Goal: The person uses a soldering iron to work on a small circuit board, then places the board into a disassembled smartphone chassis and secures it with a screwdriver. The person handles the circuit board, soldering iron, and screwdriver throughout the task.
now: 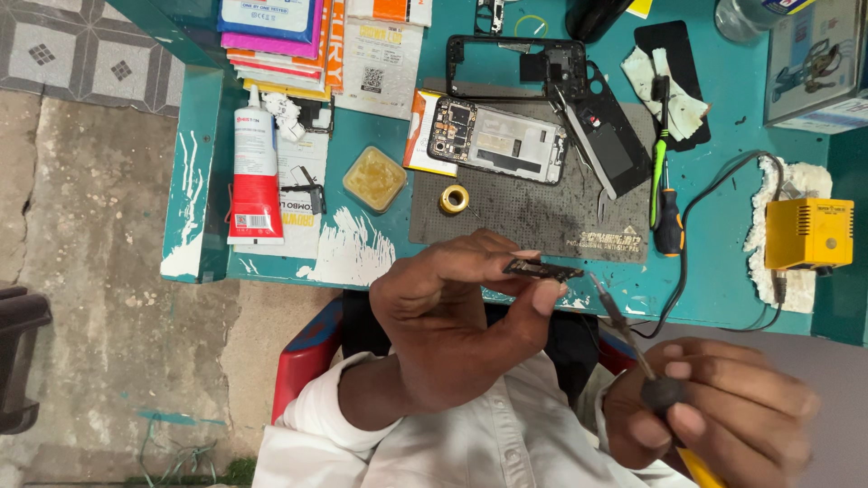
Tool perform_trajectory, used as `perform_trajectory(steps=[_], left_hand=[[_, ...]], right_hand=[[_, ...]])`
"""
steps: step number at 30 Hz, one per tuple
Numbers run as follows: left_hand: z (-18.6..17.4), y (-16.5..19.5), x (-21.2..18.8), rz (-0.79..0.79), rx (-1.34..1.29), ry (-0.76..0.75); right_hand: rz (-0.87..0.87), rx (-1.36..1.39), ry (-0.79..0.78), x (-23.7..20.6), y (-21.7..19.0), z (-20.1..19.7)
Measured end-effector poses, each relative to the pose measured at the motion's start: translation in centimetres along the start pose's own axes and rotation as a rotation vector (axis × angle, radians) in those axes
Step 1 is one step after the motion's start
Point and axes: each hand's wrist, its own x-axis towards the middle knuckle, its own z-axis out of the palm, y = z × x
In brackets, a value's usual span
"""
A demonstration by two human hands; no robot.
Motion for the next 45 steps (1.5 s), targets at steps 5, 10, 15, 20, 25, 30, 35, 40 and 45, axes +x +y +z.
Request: perform_trajectory(steps=[5, 10, 15, 20, 25, 30, 35, 40, 45], left_hand=[[0.1, 0.0, 0.1, -0.004, -0.003, 0.000], [0.1, 0.1, 0.2, -0.010, -0.005, -0.003], [0.1, 0.1, 0.1, -0.007, -0.001, 0.001], [0.1, -0.1, 0.1, -0.002, -0.008, 0.007], [0.2, -0.1, 0.1, -0.002, -0.007, 0.016], [0.2, -0.1, 0.1, 0.001, 0.000, 0.017], [0.2, -0.1, 0.0, 0.000, -0.009, 0.018], [0.1, -0.1, 0.0, -0.005, -0.006, 0.010], [0.1, -0.1, 0.0, 0.006, 0.003, 0.011]], right_hand=[[0.104, 0.012, -0.162, 0.7, -0.7, -1.4], [-0.075, 0.021, 0.188, -0.3, 0.9, 1.7], [-0.095, 0.016, 0.226, -0.1, 0.9, 2.1], [-0.025, 0.008, 0.006, 1.1, 0.2, 0.9], [-0.030, 0.010, 0.053, 0.2, 0.4, 0.5], [-0.039, 0.019, 0.080, -0.5, 0.6, 0.8], [-0.007, 0.006, 0.064, 0.7, -0.1, 0.8], [-0.031, 0.014, 0.118, 1.6, 0.0, 1.7], [-0.095, 0.027, 0.265, 0.5, 0.8, 2.8]])
